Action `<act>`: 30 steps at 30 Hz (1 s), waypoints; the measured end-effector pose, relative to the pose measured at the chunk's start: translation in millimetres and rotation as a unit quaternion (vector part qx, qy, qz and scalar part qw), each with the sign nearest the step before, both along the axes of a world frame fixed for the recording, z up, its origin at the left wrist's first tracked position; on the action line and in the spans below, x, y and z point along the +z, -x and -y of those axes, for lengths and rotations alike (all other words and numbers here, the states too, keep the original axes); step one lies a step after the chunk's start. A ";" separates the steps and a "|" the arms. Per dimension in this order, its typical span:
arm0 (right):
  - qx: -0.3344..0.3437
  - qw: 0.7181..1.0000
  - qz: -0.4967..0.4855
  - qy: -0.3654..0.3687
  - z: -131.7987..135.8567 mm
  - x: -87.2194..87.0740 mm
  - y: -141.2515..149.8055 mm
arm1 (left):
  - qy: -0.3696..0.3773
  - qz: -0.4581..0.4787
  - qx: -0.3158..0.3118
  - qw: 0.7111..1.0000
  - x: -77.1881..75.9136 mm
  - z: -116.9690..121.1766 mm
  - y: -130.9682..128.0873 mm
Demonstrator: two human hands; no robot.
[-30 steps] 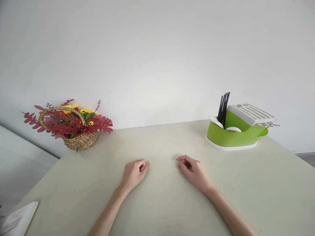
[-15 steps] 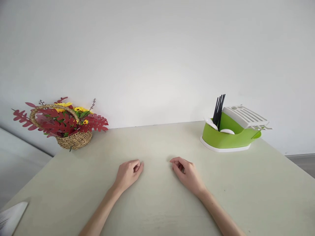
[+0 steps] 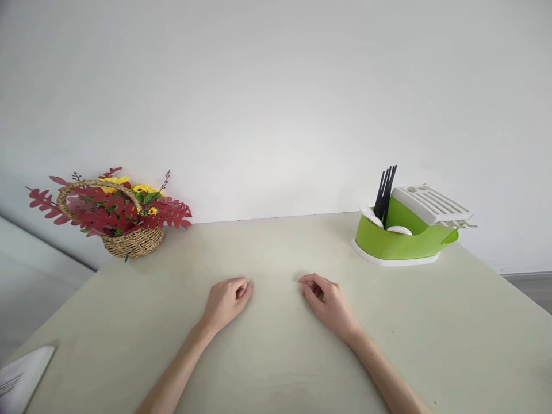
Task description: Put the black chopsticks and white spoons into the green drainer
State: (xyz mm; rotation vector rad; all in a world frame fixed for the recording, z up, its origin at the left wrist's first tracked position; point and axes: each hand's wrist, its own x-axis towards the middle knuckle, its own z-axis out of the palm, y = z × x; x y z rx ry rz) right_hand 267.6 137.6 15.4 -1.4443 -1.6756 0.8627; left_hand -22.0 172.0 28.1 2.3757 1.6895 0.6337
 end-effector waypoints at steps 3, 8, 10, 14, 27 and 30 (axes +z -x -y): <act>0.003 1.000 -0.006 0.008 0.2 -1.2 0.0 | -0.001 -0.001 0.001 1.000 -1.7 0.0 0.3; 0.001 1.000 -0.013 0.006 -0.7 -6.1 -0.4 | -0.002 0.002 -0.006 1.000 -2.3 -0.5 1.3; 0.000 1.000 -0.012 0.004 -1.0 -7.8 -0.8 | -0.002 0.002 -0.010 1.000 -2.0 -0.4 1.4; 0.000 1.000 -0.005 0.001 -0.9 -8.0 -1.1 | -0.004 0.000 -0.005 1.000 -1.4 0.2 0.8; -0.002 1.000 -0.010 0.009 -1.1 -7.4 -0.7 | -0.007 0.001 -0.007 1.000 -4.0 -1.0 1.9; 0.001 1.000 -0.008 0.005 -1.4 -8.8 -0.9 | -0.006 -0.004 -0.004 1.000 -3.8 -0.9 1.5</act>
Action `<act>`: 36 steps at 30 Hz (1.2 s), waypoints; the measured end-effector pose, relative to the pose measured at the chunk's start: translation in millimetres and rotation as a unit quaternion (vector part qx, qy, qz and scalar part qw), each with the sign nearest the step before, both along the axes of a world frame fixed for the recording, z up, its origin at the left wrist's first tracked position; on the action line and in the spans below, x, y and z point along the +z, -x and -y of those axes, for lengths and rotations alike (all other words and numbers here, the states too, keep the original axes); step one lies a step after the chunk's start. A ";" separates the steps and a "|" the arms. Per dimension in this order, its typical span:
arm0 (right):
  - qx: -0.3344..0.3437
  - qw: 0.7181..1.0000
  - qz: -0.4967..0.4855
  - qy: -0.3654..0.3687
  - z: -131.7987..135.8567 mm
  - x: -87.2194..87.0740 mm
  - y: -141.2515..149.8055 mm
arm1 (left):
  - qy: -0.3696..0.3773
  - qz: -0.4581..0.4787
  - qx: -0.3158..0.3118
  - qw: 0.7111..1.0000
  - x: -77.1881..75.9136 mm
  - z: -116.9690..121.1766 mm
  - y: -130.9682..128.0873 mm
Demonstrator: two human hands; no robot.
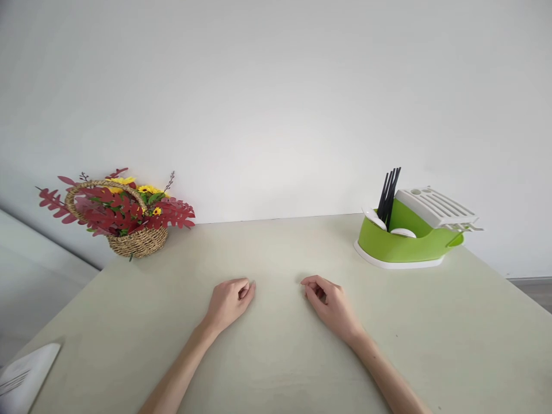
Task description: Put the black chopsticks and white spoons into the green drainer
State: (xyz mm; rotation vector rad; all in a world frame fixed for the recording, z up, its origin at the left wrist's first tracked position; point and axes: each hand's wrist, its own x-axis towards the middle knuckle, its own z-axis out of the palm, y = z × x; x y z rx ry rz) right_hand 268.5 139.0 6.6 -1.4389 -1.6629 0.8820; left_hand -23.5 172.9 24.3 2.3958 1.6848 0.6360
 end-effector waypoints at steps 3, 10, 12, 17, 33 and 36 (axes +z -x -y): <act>-0.003 1.000 0.001 -0.003 -0.2 -0.4 0.2 | -0.001 0.000 -0.001 1.000 1.0 0.3 -0.4; -0.005 1.000 0.010 -0.016 -0.1 2.1 0.5 | -0.003 0.008 -0.005 1.000 2.2 0.3 -0.2; -0.005 1.000 0.009 -0.015 0.1 2.5 0.5 | -0.002 0.007 -0.006 1.000 2.2 0.5 -0.1; -0.005 1.000 0.004 -0.008 0.4 2.2 1.3 | -0.004 -0.002 0.001 1.000 0.4 0.4 0.4; -0.122 0.969 -0.214 -0.033 -5.4 0.7 -11.1 | 0.000 0.003 0.000 1.000 0.5 -0.1 1.2; -0.223 0.943 -0.211 -0.129 -10.4 -9.5 -23.4 | 0.005 0.002 -0.002 1.000 2.0 0.4 1.7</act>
